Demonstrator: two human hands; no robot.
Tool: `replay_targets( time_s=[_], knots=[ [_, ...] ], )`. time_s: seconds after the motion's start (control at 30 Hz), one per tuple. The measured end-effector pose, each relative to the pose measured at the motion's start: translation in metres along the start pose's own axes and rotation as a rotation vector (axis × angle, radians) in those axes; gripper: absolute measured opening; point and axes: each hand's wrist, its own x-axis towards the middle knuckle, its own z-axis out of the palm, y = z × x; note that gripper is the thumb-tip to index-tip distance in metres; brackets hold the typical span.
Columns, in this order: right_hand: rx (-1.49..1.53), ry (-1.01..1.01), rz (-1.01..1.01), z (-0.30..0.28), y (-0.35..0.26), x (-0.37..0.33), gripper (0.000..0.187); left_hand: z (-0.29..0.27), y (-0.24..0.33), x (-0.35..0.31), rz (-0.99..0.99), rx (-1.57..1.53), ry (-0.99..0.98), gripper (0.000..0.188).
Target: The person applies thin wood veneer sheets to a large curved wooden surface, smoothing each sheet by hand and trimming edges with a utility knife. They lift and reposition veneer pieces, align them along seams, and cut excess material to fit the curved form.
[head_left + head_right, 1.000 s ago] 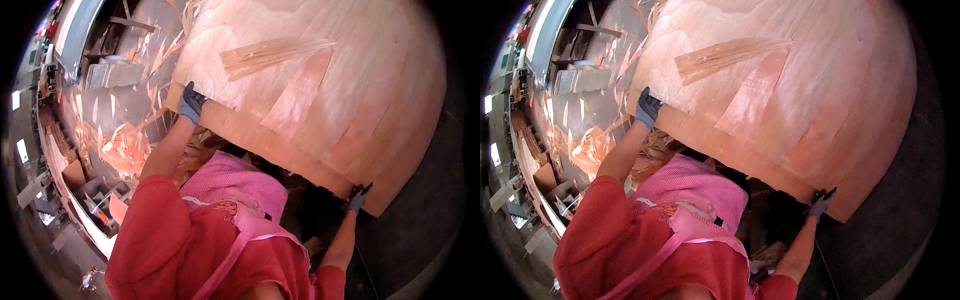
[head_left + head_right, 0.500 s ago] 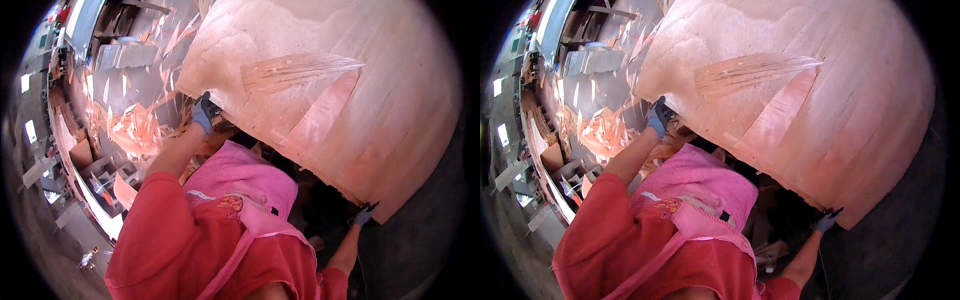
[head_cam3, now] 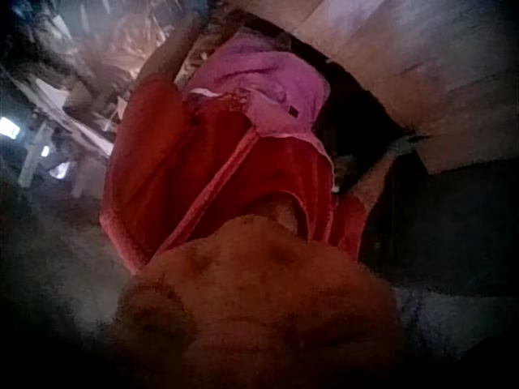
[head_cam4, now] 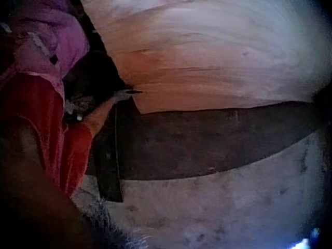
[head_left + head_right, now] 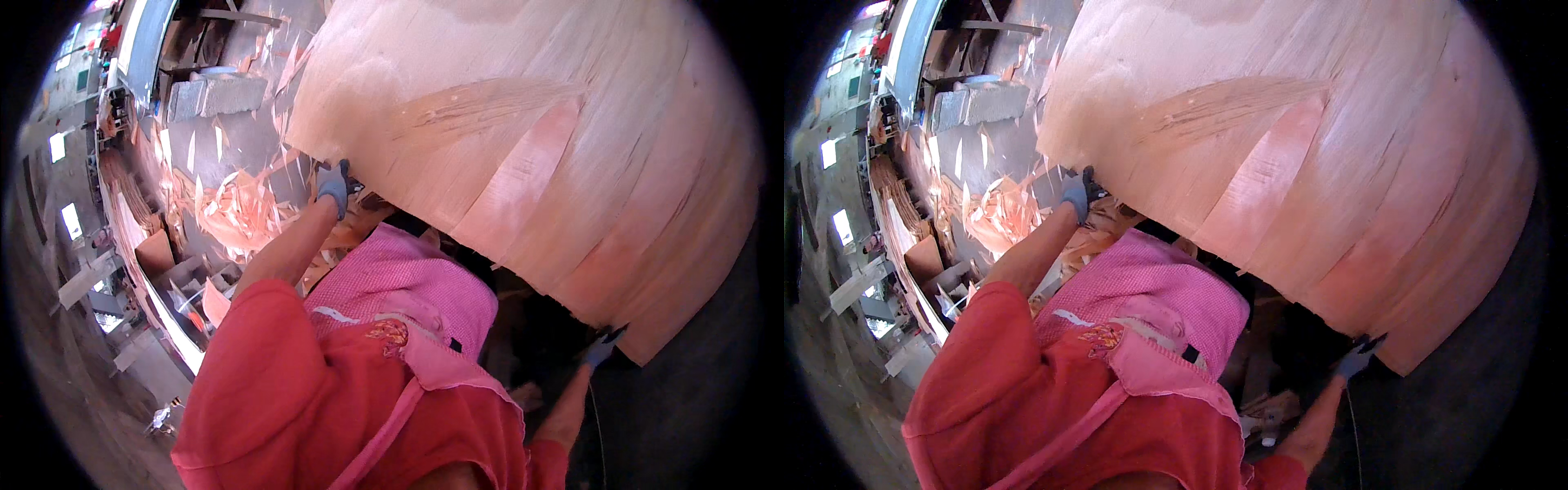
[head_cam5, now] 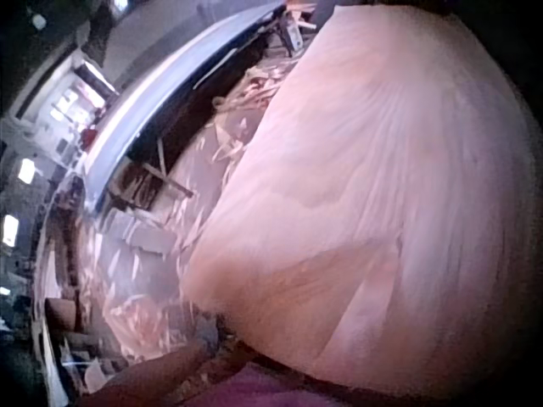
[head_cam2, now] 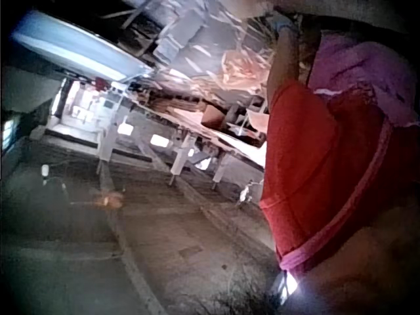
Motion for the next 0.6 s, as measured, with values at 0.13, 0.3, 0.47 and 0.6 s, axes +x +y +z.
replay_targets(
  time_s=[0.13,0.3,0.47,0.6],
  knots=[
    [-0.005,0.126,-0.114,0.006,0.021,-0.013,0.057,-0.003,-0.013,0.037,0.042,0.011,-0.059,0.011],
    [-0.019,0.138,0.114,0.000,0.004,-0.032,0.059,-0.016,-0.005,0.054,0.147,0.478,0.000,0.017],
    [0.071,0.166,0.280,-0.024,0.054,-0.092,0.055,-0.032,0.008,0.029,0.074,0.491,0.043,0.019],
    [0.083,0.333,0.270,-0.054,0.059,-0.088,0.052,-0.018,0.012,0.025,0.044,0.515,0.040,0.021]
  ],
)
